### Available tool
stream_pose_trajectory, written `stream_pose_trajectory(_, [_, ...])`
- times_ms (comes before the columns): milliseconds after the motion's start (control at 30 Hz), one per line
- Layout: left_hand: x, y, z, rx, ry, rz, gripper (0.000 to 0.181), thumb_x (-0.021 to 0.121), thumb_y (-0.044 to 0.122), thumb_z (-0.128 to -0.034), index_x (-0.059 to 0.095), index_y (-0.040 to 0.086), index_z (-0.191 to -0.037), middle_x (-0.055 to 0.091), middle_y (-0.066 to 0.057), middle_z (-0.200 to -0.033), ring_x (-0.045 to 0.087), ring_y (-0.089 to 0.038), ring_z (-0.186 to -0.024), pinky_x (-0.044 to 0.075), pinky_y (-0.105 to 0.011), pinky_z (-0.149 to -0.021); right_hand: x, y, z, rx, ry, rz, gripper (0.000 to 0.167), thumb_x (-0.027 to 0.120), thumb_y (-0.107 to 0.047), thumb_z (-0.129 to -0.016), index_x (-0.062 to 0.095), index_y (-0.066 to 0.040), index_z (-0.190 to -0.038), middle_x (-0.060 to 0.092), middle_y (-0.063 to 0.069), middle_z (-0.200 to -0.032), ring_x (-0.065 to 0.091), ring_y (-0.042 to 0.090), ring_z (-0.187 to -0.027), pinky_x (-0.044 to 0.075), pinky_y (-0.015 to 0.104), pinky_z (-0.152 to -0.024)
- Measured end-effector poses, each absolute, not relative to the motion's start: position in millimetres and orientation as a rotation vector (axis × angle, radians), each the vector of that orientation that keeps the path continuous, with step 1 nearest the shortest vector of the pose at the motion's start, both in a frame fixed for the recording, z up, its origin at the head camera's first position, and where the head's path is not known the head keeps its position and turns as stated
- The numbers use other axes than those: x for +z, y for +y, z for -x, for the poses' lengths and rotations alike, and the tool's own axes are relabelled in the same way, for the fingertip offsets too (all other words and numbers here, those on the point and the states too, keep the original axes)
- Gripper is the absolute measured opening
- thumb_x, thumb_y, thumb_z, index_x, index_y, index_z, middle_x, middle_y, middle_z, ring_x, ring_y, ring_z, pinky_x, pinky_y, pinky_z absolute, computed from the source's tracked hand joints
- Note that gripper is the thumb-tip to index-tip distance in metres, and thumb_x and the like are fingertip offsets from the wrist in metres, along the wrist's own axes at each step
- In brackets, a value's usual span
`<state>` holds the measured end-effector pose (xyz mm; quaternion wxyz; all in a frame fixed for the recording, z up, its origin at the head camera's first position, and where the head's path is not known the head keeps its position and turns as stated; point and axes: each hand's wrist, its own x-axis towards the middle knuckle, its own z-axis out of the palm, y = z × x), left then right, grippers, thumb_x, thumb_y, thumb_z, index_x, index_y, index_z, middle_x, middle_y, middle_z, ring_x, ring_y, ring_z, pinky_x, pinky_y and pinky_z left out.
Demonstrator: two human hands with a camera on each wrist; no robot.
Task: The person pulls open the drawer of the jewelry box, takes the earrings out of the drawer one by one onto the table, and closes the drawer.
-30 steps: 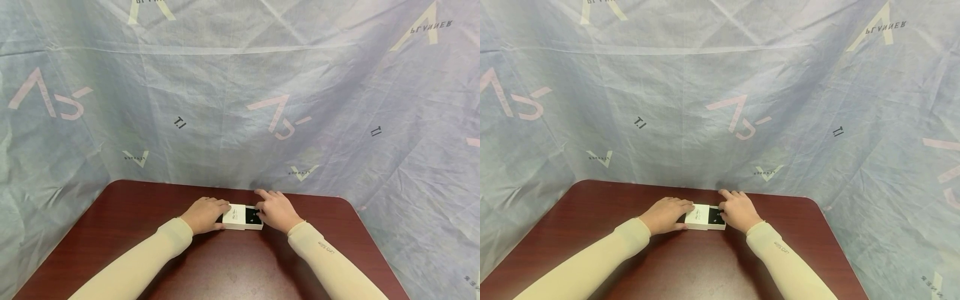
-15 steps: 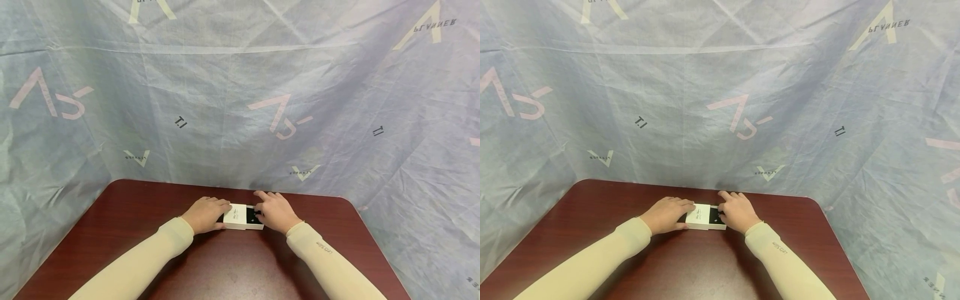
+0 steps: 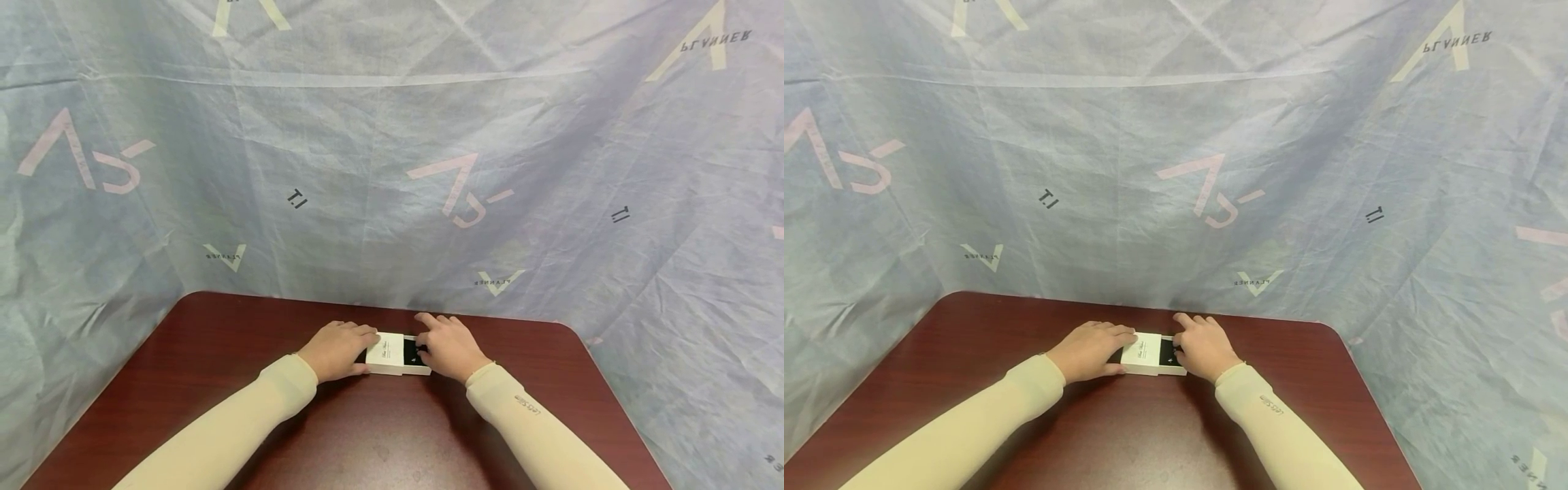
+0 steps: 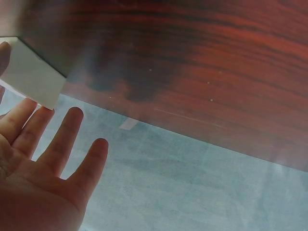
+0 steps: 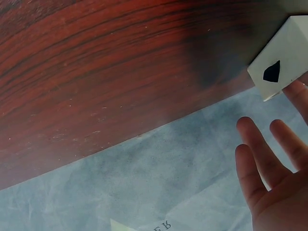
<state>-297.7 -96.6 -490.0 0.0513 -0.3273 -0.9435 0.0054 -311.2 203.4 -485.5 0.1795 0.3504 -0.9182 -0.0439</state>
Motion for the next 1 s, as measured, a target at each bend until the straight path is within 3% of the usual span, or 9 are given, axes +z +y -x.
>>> stream_pose_trajectory(1000, [-490.1,-97.0,297.8,0.004,-2.857,1.011,0.064,0.088,0.053,-0.1067,0.073,0.021,-0.160,0.072,-0.002,-0.169,0.074,-0.030,-0.150,0.062,-0.055,-0.124,-489.7,199.4,312.2,-0.038,-2.678,-0.965,0.010,0.099,-0.021,-0.096,0.095,-0.023,-0.105,0.077,0.012,-0.154,0.083,0.034,-0.117,0.068,0.054,-0.099])
